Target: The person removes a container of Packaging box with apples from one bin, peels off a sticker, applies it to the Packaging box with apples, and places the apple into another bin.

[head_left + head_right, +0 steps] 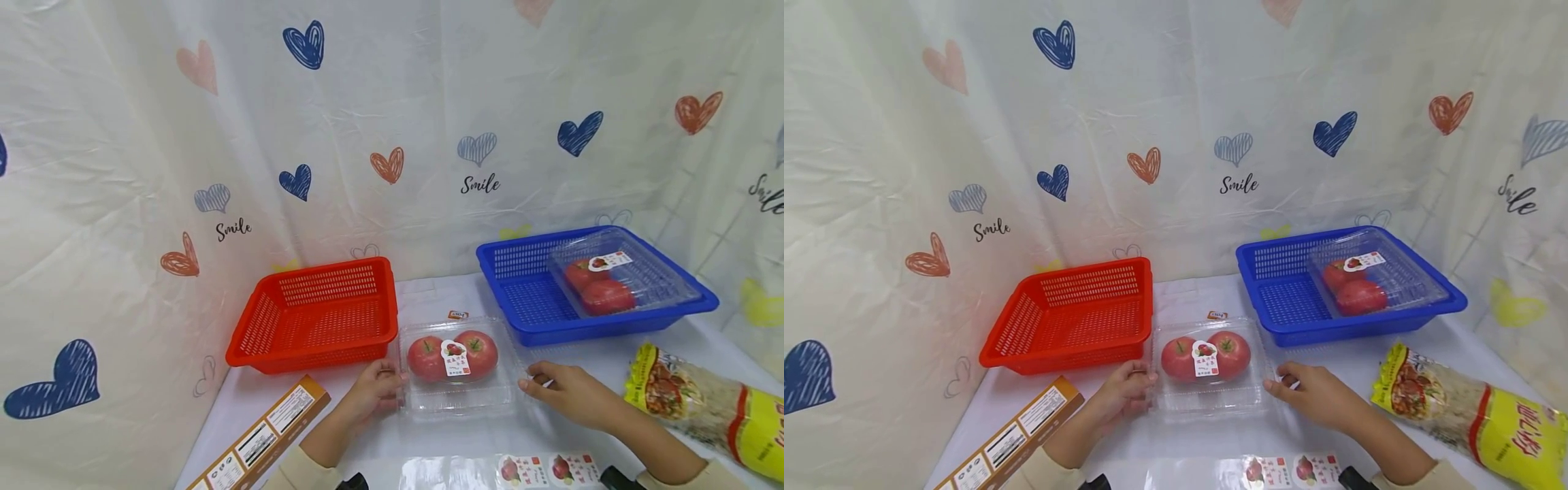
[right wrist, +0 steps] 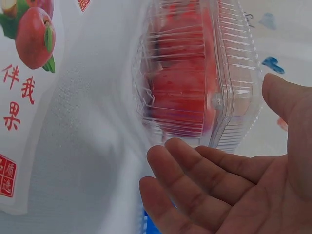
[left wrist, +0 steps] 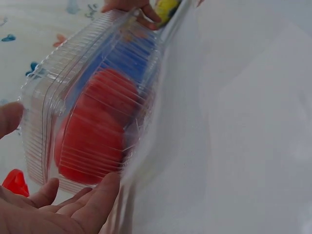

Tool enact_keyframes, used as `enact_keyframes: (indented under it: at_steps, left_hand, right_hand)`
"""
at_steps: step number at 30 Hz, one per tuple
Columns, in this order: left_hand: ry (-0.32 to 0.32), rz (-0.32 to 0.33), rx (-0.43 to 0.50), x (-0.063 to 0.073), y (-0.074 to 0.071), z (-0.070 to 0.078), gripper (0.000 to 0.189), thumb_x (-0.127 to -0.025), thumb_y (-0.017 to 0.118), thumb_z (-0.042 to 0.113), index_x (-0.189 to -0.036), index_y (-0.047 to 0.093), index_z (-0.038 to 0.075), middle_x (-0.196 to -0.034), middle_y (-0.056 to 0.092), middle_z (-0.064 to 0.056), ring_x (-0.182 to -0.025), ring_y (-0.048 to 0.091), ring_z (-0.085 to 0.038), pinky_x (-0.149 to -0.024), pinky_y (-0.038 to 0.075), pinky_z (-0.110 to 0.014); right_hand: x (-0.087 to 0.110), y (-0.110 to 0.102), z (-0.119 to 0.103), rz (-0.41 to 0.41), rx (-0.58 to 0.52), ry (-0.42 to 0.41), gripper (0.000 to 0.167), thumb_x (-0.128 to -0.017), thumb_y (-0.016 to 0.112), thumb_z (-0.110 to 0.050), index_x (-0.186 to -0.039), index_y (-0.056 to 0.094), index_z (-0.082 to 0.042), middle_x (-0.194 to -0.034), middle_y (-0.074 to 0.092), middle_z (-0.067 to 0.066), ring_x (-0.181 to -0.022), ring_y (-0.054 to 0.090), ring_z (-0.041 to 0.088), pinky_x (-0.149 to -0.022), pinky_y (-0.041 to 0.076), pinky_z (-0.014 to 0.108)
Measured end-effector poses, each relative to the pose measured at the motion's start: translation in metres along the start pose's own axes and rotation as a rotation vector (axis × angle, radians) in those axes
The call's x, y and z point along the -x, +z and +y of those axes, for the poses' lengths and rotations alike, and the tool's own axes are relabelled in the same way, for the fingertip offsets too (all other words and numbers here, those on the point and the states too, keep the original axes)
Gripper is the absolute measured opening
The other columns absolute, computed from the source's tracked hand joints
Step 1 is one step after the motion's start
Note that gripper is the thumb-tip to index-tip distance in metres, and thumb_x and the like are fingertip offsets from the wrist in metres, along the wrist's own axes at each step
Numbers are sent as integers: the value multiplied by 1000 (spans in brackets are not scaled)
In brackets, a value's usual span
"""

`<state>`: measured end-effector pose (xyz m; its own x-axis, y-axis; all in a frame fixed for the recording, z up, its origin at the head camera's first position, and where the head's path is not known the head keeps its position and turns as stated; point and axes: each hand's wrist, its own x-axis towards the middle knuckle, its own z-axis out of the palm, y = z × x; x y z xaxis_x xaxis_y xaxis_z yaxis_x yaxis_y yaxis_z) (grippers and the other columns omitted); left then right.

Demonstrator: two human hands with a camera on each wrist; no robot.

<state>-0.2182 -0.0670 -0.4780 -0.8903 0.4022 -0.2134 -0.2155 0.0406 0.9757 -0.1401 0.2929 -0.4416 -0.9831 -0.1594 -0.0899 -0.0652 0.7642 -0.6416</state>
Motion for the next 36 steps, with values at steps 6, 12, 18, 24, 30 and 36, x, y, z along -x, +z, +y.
enact_keyframes:
  at_steps: [6, 12, 18, 24, 30, 36]
  left_hand:
    - [-9, 22, -22, -1, 1, 0, 56, -89, 71, 28, -128, 43, 0, -112, 56, -12, -89, 58, -24, -80, 55, -35]
    - [-54, 74, -107, 13, 4, -3, 56, -93, 64, 40, -127, 43, 1, -111, 54, -14, -83, 60, -24, -72, 57, -39]
    - [-196, 28, -4, 42, 14, -18, 64, -92, 60, 53, -118, 34, 0, -107, 59, -18, -82, 69, -33, -67, 58, -46]
    - [-244, -160, 142, 58, 23, -19, 53, -95, 57, 49, -112, 41, 2, -103, 66, -18, -89, 69, -38, -73, 56, -48]
    - [-210, -211, 292, 59, 25, -13, 34, -96, 59, 36, -107, 45, 6, -116, 64, -25, -103, 65, -39, -82, 53, -49]
    - [-110, -87, 326, 53, 18, -12, 34, -94, 63, 31, -106, 42, 8, -114, 64, -25, -104, 64, -40, -84, 52, -51]
  right_hand:
    - [-3, -12, -10, 74, 57, -20, 61, -93, 59, -50, -123, 59, 3, -104, 67, 5, -90, 64, 22, -74, 54, 43]
    - [-32, -29, -38, 197, 143, -231, 56, -93, 62, -48, -123, 63, -1, -112, 67, 10, -102, 62, 30, -83, 52, 49]
    - [-68, -33, -55, 87, 273, -292, 45, -91, 68, -36, -125, 63, -8, -125, 61, 12, -120, 53, 36, -96, 43, 56]
    - [-97, -22, -57, 9, 409, -258, 61, -89, 66, -49, -134, 57, -9, -135, 53, 19, -130, 40, 44, -100, 36, 62]
    - [-102, -13, -57, -13, 522, -232, 67, -90, 61, -54, -138, 53, -7, -128, 57, 22, -126, 45, 43, -106, 26, 63]
    - [-75, -12, -64, 24, 570, -249, 66, -89, 64, -51, -132, 56, -3, -118, 61, 21, -113, 53, 42, -96, 42, 57]
